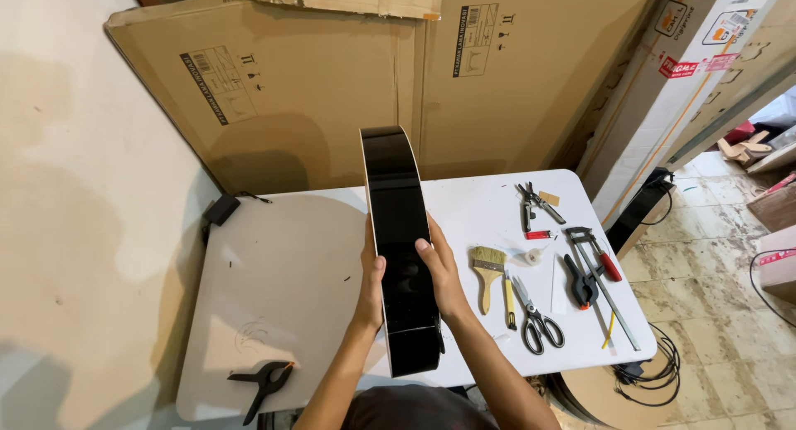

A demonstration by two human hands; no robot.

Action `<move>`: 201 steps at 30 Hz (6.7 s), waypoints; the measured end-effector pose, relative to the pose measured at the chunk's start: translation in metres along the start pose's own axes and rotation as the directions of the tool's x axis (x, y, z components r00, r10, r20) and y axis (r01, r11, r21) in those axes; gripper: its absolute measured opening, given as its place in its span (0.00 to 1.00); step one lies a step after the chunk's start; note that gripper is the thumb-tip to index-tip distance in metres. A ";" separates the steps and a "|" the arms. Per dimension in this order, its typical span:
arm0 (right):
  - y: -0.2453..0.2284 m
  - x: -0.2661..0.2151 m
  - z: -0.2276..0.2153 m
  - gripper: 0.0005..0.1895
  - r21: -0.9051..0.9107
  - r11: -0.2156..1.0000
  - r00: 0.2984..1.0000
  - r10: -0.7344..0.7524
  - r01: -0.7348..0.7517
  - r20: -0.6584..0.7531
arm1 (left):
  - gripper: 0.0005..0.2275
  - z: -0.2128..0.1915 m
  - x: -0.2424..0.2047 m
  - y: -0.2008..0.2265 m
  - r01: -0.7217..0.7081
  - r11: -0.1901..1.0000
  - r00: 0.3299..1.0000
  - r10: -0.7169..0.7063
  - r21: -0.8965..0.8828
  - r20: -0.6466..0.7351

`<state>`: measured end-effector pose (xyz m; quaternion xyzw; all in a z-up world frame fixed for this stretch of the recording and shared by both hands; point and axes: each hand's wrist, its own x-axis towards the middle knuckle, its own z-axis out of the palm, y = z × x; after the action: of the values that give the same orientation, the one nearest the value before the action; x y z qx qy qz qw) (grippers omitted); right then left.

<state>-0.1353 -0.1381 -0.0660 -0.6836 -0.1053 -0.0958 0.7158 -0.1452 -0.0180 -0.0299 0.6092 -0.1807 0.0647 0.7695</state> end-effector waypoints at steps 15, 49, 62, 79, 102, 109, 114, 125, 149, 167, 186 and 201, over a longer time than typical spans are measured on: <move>0.000 0.059 -0.018 0.35 0.178 0.981 0.994 0.066 -0.081 0.092 | 0.25 -0.027 0.052 0.007 -0.039 0.836 0.996 -0.009 0.548 0.085; 0.015 0.083 -0.042 0.27 -0.094 0.995 0.993 0.027 -0.016 0.118 | 0.19 -0.027 0.123 -0.006 -0.387 0.223 0.919 0.013 0.895 0.394; -0.004 0.068 -0.044 0.28 -0.160 0.987 0.990 -0.008 0.031 0.143 | 0.25 -0.022 0.111 0.020 -0.389 0.265 0.898 -0.106 0.883 0.427; -0.017 0.064 -0.051 0.27 -0.227 0.966 0.977 -0.081 0.127 0.199 | 0.27 -0.016 0.102 0.024 -0.420 0.159 0.866 -0.224 0.894 0.447; -0.033 0.048 -0.050 0.25 -0.253 0.962 0.979 -0.057 0.106 0.193 | 0.24 -0.010 0.080 0.014 -0.445 0.168 0.894 0.132 0.880 0.427; -0.036 0.047 -0.048 0.26 -0.226 0.969 0.969 -0.040 0.098 0.245 | 0.23 -0.004 0.075 0.019 -0.362 0.183 0.932 0.041 0.914 0.361; -0.040 0.045 -0.050 0.26 -0.225 0.971 0.969 -0.027 0.083 0.244 | 0.23 -0.002 0.072 0.017 -0.368 0.198 0.929 0.032 0.909 0.369; -0.029 0.044 -0.053 0.27 -0.210 0.975 0.960 -0.008 0.069 0.278 | 0.23 0.001 0.070 0.020 -0.354 0.176 0.934 0.008 0.919 0.358; -0.048 0.032 -0.048 0.29 -0.307 0.933 0.961 -0.107 0.186 0.256 | 0.23 0.002 0.073 0.024 -0.383 0.186 0.923 0.041 0.905 0.383; -0.043 0.023 -0.047 0.27 -0.324 0.925 0.966 -0.126 0.197 0.226 | 0.27 0.001 0.064 0.019 -0.376 0.206 0.924 0.012 0.903 0.382; -0.034 0.032 -0.056 0.25 -0.193 0.963 0.970 -0.153 0.190 0.188 | 0.25 -0.001 0.070 0.017 -0.398 0.133 0.914 -0.031 0.908 0.405; -0.035 0.055 -0.068 0.21 -0.573 0.549 0.782 -0.538 0.609 0.315 | 0.23 0.002 0.070 0.021 -0.393 0.137 0.915 -0.038 0.909 0.401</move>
<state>-0.0913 -0.2077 -0.0196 -0.8181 -0.3193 -0.3192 0.3563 -0.0876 -0.0229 0.0144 0.9338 -0.2928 0.1555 0.1344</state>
